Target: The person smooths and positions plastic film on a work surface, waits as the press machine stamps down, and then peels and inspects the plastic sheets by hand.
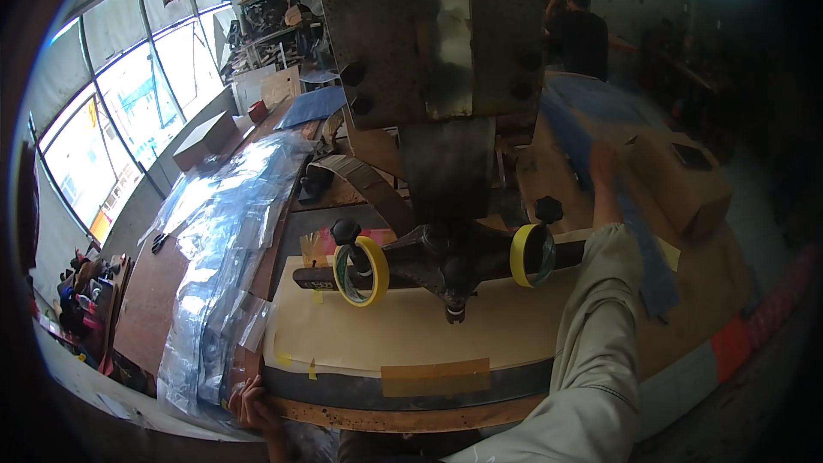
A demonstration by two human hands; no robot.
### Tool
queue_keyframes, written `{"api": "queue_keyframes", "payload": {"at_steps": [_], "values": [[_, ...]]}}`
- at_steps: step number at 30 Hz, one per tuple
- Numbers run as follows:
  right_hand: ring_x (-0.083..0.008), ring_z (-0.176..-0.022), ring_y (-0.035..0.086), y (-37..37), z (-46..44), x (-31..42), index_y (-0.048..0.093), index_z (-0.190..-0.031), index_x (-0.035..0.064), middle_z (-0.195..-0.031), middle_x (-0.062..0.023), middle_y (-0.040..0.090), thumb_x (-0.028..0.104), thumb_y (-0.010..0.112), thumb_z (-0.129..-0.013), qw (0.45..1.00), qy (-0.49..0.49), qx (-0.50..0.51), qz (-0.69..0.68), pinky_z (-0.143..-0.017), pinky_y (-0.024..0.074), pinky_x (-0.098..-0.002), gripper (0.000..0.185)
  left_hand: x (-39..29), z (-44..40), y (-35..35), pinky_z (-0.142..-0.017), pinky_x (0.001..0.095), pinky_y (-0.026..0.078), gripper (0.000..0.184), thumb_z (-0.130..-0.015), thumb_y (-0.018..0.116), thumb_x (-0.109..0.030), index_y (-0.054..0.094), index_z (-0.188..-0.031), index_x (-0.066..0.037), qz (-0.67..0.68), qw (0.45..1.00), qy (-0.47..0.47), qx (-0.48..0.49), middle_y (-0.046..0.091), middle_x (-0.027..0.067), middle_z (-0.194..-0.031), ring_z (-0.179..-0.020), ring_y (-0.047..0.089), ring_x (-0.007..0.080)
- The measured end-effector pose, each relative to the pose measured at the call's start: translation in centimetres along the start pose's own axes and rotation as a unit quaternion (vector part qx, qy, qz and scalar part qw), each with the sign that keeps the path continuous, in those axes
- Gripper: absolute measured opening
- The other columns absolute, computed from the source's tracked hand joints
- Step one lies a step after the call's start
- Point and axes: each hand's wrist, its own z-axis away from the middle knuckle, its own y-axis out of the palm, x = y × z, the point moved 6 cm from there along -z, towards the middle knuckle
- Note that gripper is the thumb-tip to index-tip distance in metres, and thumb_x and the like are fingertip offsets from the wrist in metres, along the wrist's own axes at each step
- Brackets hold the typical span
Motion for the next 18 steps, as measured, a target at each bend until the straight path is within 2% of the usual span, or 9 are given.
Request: {"api": "queue_keyframes", "payload": {"at_steps": [1, 4, 7, 10, 13, 16, 18], "values": [[-0.0334, -0.088, 0.068, -0.7, -0.1, -0.6, 0.072, -0.089, 0.0018, -0.096, -0.0189, 0.068, 0.010, 0.052, -0.090, 0.999, 0.022, -0.016, -0.021, -0.074, 0.0552, -0.0429, 0.021, 0.1, 0.0, 0.0, -0.093, 0.0384, 0.039, 0.037, -0.093, 0.035, -0.026, 0.061, -0.077, -0.006, 0.002, 1.000, -0.003, -0.003, 0.073, 0.0086, -0.091, -0.090, 0.069, 0.0265], [-0.0353, -0.087, 0.067, -1.3, 0.7, 1.0, 0.071, -0.086, 0.0006, -0.095, -0.0206, 0.067, 0.009, 0.051, -0.090, 0.996, -0.058, 0.025, 0.067, -0.071, 0.0539, -0.0444, 0.022, -0.1, -0.1, 0.0, -0.093, 0.0381, 0.039, 0.037, -0.093, 0.036, -0.027, 0.061, -0.076, -0.006, 0.008, 1.000, -0.010, -0.006, 0.073, 0.0085, -0.090, -0.090, 0.069, 0.0265], [-0.0373, -0.087, 0.066, -2.8, -0.1, -1.1, 0.069, -0.085, -0.0001, -0.095, -0.0222, 0.066, 0.010, 0.051, -0.089, 0.997, 0.025, -0.028, -0.065, -0.070, 0.0528, -0.0456, 0.021, -0.2, -0.3, -0.5, -0.093, 0.0378, 0.039, 0.037, -0.093, 0.036, -0.027, 0.061, -0.075, -0.006, 0.002, 1.000, -0.011, -0.001, 0.073, 0.0083, -0.090, -0.090, 0.069, 0.0263], [-0.0338, -0.084, 0.068, -3.6, -0.2, -1.2, 0.070, -0.081, 0.0015, -0.092, -0.0200, 0.068, 0.009, 0.053, -0.089, 0.996, -0.038, -0.073, 0.018, -0.068, 0.0538, -0.0435, 0.019, -0.1, -0.2, 0.0, -0.093, 0.0378, 0.039, 0.036, -0.093, 0.036, -0.026, 0.061, -0.076, -0.006, 0.007, 1.000, -0.002, -0.001, 0.073, 0.0083, -0.090, -0.090, 0.069, 0.0260], [-0.0336, -0.082, 0.068, -4.5, 0.5, -1.5, 0.068, -0.079, 0.0010, -0.087, -0.0194, 0.067, 0.008, 0.054, -0.088, 0.997, -0.019, -0.076, -0.018, -0.066, 0.0531, -0.0437, 0.018, -0.1, -0.2, 0.0, -0.093, 0.0377, 0.039, 0.036, -0.093, 0.036, -0.026, 0.061, -0.076, -0.007, 0.006, 1.000, -0.006, -0.001, 0.073, 0.0079, -0.090, -0.091, 0.069, 0.0258], [-0.0339, -0.079, 0.067, -6.7, 0.9, -3.6, 0.067, -0.078, 0.0014, -0.082, -0.0184, 0.066, 0.009, 0.054, -0.088, 0.987, 0.053, -0.130, -0.075, -0.064, 0.0521, -0.0446, 0.018, -0.1, -0.2, -0.1, -0.093, 0.0375, 0.039, 0.036, -0.093, 0.036, -0.027, 0.061, -0.075, -0.007, 0.005, 1.000, -0.004, 0.006, 0.073, 0.0074, -0.090, -0.091, 0.069, 0.0256], [-0.0349, -0.078, 0.066, -5.4, 0.4, -1.6, 0.066, -0.078, 0.0013, -0.082, -0.0183, 0.065, 0.010, 0.054, -0.089, 0.999, -0.039, -0.033, 0.008, -0.064, 0.0516, -0.0455, 0.019, 0.3, -0.3, -0.3, -0.093, 0.0376, 0.039, 0.036, -0.093, 0.036, -0.027, 0.061, -0.075, -0.007, 0.001, 1.000, 0.001, 0.004, 0.073, 0.0072, -0.090, -0.091, 0.069, 0.0255]]}}
